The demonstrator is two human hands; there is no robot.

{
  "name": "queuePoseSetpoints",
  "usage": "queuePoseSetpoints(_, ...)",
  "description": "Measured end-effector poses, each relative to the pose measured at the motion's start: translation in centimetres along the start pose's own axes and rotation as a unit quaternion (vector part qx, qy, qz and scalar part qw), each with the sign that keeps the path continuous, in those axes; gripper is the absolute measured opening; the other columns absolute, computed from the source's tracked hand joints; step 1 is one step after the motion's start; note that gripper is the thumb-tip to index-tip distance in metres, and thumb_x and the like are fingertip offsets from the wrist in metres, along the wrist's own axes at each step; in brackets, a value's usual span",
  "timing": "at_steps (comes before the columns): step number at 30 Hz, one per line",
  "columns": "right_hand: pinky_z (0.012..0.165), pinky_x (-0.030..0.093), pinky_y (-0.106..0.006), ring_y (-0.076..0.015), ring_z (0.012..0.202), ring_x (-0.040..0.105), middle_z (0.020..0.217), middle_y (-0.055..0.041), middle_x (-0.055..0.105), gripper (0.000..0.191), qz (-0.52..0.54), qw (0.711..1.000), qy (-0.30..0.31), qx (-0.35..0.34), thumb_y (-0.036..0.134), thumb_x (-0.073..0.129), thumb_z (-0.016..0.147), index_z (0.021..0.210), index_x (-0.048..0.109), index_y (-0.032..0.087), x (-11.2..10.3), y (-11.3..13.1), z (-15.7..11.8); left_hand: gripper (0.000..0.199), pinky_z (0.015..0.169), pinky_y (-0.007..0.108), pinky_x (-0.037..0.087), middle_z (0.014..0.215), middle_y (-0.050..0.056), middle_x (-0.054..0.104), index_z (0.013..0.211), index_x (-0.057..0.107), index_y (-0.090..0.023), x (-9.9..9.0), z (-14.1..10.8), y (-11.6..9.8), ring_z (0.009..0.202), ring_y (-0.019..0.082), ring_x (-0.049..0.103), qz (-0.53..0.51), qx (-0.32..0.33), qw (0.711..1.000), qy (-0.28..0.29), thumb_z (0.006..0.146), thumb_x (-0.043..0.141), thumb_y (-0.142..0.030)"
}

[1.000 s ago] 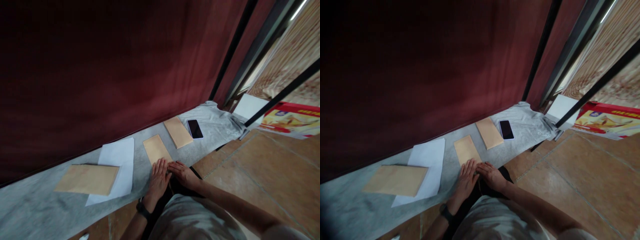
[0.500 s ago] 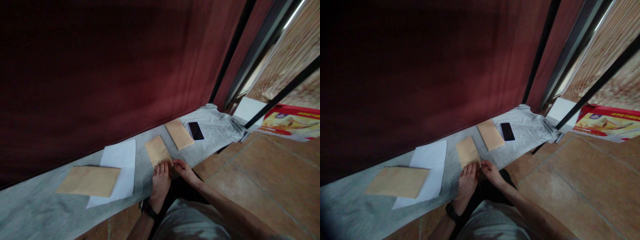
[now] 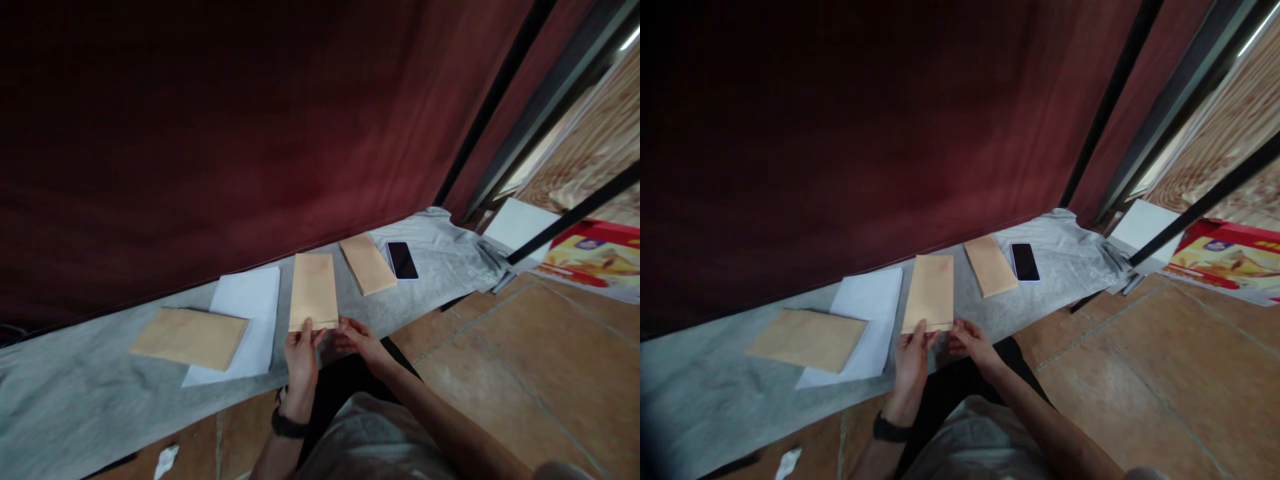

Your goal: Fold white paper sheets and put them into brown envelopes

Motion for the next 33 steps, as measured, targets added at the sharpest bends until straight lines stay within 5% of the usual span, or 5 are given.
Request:
queuePoseSetpoints(9, 0.055, 0.057, -0.029, -0.0159, 0.056, 0.067, 0.069, -0.0002, 0.071, 0.046, -0.093, 0.995, -0.029, -0.014, 0.057, 0.076, 0.064, 0.085, 0.061, 0.02, -1.8, -0.8, 2.6, 0.046, 0.062, 0.03, 0.061, 0.073, 0.008, 0.073, 0.078, 0.068, -0.013, -1.0, -2.1, 4.5, 0.063, 0.018, 0.071, 0.008, -0.16, 0.984, 0.075, 0.068, 0.085, -0.055)
queuePoseSetpoints(12, 0.049, 0.053, -0.025, -0.0136, 0.051, 0.063, 0.063, 0.0016, 0.068, 0.037, -0.147, 0.988, -0.035, -0.016, 0.052, 0.071, 0.068, 0.083, 0.061, 0.019, -2.7, -0.7, 3.3, 0.052, 0.061, 0.036, 0.061, 0.073, 0.01, 0.073, 0.082, 0.07, -0.014, -1.5, -2.7, 4.5, 0.063, 0.021, 0.071, 0.195, -0.04, 0.97, 0.138, 0.087, 0.061, -0.065)
queuePoseSetpoints(17, 0.044, 0.048, -0.022, -0.0117, 0.046, 0.058, 0.06, 0.0034, 0.065, 0.027, -0.197, 0.979, -0.051, -0.018, 0.044, 0.065, 0.073, 0.083, 0.061, 0.02, -4.0, -0.1, 4.3, 0.038, 0.116, 0.052, 0.042, 0.143, 0.011, 0.06, 0.133, 0.062, -0.02, -1.0, -2.8, 4.2, 0.138, 0.028, 0.051, 0.526, 0.354, 0.736, 0.239, 0.101, 0.046, -0.034)
queuePoseSetpoints(23, 0.047, 0.052, -0.027, -0.0147, 0.046, 0.059, 0.062, 0.0029, 0.064, 0.026, -0.272, 0.958, -0.081, -0.046, 0.036, 0.057, 0.085, 0.105, 0.061, 0.019, -5.0, 0.4, 3.9, 0.061, 0.123, 0.052, 0.032, 0.161, 0.012, 0.038, 0.154, 0.037, -0.015, -0.9, -2.2, 6.5, 0.152, 0.028, 0.029, 0.687, 0.432, 0.534, 0.237, 0.097, 0.053, -0.025)
queuePoseSetpoints(33, 0.119, 0.037, -0.048, -0.0234, 0.138, 0.05, 0.145, -0.0136, 0.058, 0.047, -0.666, 0.633, 0.02, -0.395, 0.014, 0.039, 0.1, 0.147, 0.049, 0.016, -4.0, -0.9, -0.8, 0.052, 0.12, 0.047, 0.034, 0.158, 0.011, 0.044, 0.153, 0.042, -0.018, -0.6, -0.9, 5.7, 0.147, 0.026, 0.04, 0.665, 0.387, 0.576, 0.276, 0.101, 0.041, -0.027)
Point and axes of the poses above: each hand's wrist, its own z-axis towards the middle knuckle, its own x-axis out of the palm, y = z × x, the point moved 2 cm from there along z, towards the middle knuckle
